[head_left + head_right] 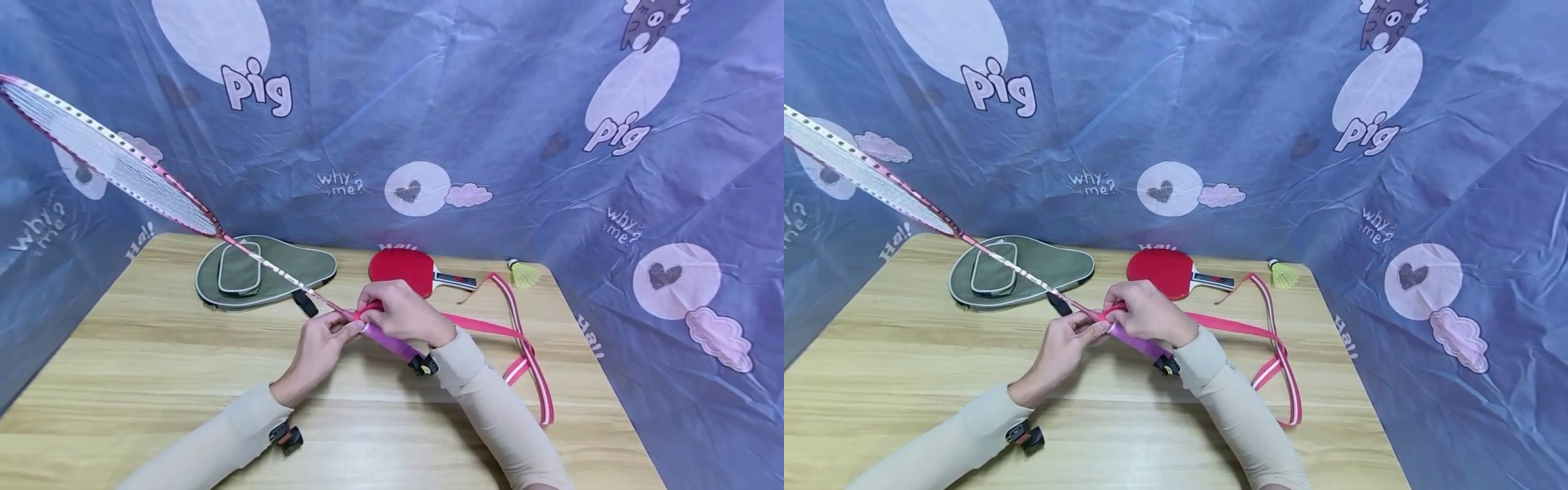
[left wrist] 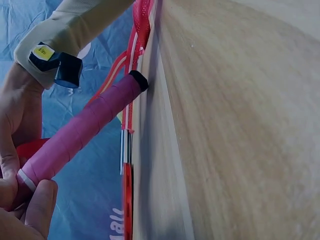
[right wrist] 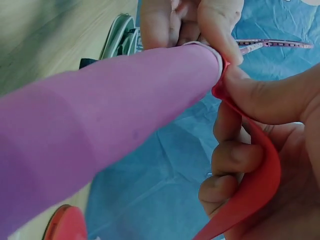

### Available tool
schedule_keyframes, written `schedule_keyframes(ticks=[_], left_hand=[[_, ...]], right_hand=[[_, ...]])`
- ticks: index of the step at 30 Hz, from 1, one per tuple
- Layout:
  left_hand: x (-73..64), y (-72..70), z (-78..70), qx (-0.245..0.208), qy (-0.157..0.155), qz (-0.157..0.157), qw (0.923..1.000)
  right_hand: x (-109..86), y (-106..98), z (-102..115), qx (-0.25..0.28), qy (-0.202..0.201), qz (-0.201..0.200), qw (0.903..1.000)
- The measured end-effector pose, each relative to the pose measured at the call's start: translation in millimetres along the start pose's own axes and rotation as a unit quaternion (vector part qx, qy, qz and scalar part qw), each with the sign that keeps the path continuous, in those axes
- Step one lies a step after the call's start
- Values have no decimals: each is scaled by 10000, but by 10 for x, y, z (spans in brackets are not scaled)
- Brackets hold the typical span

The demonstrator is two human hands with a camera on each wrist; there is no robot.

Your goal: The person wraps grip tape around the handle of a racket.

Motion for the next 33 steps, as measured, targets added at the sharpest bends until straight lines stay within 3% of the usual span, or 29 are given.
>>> schedule_keyframes(ticks=[5, 9, 14, 19, 28, 33], left_hand=[[-7, 12, 20, -315, -247, 4, 9992], [-22, 18, 19, -197, -207, -16, 9996], [-30, 15, -2, 197, -5, -127, 9997], [-32, 9, -29, 644, 161, -150, 9977], [-70, -13, -130, 1644, 654, -240, 9839], [-83, -16, -141, 1976, 730, -329, 9770]], right_hand=[[6, 33, -137, 388, 500, -71, 9980], [-16, 70, -236, 933, 884, 137, 9916], [-48, 116, -334, 1681, 1189, 345, 9780], [-67, 140, -391, 2079, 1406, 468, 9669], [-55, 201, -430, 3047, 1556, 646, 9374], [-76, 221, -459, 3048, 1662, 688, 9353]])
Point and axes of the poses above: each hand's wrist, its own x-axis towards the middle knuckle, its own y-axis out of the palm, z = x × y, the point moved 6 cm from there along x, towards the middle knuckle, and after that the axes turned 4 degrees about -y, right-handed, at the moved point
